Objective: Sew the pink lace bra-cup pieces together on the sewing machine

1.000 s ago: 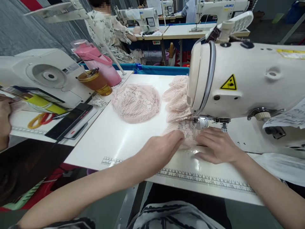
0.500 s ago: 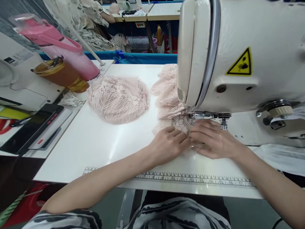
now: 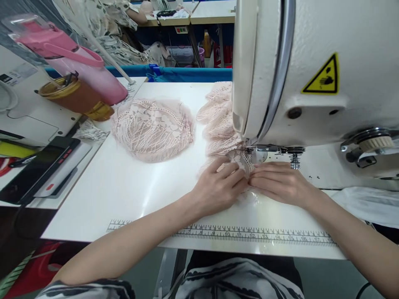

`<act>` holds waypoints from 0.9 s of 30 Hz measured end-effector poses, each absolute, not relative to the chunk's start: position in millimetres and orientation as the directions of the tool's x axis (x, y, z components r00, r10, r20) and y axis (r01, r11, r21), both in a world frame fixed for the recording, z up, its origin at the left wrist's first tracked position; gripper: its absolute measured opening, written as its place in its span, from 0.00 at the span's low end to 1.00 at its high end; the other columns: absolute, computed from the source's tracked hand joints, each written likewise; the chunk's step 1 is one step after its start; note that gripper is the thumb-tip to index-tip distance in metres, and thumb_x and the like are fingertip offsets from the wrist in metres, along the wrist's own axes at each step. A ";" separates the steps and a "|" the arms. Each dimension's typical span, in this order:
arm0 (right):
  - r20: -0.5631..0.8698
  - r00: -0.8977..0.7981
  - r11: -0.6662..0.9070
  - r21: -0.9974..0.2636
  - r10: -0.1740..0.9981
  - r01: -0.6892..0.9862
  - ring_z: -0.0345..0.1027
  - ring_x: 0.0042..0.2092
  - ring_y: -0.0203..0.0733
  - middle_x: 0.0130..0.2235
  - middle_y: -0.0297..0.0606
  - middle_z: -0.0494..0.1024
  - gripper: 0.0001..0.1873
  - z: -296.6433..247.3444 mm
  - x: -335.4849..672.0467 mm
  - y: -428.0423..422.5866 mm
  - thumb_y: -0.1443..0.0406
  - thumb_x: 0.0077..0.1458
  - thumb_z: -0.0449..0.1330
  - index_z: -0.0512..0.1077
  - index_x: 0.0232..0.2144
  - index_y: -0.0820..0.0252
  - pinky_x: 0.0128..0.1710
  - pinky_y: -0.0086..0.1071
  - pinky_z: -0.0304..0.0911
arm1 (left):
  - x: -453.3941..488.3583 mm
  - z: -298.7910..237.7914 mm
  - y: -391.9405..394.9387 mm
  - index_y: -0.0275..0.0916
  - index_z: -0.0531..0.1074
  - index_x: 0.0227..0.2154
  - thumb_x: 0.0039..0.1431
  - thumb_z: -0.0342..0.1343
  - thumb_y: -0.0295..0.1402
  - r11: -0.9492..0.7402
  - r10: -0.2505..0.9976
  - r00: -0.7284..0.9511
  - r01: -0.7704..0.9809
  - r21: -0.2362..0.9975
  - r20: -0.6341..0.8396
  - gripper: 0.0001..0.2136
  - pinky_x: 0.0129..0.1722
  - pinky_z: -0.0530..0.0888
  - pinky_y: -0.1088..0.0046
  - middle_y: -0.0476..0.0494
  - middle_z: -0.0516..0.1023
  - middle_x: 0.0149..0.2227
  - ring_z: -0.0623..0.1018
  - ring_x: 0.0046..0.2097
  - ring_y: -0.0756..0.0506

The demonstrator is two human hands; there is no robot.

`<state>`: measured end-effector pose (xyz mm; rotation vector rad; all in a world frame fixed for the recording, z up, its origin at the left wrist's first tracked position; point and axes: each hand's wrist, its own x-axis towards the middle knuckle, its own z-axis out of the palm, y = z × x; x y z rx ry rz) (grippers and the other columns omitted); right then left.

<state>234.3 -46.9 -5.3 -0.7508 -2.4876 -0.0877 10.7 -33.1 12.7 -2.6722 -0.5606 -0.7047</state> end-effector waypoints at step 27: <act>0.522 -0.651 0.788 -0.067 0.550 0.612 0.72 0.38 0.33 0.33 0.31 0.80 0.10 -10.5 233.1 -43.5 0.67 0.64 0.51 0.73 0.36 0.56 0.37 0.26 0.70 | 12.1 2.0 -35.5 0.29 0.70 0.44 0.62 0.48 0.28 -0.866 0.476 0.803 0.500 0.030 0.358 0.11 0.48 0.79 0.63 0.32 0.74 0.54 0.74 0.56 0.39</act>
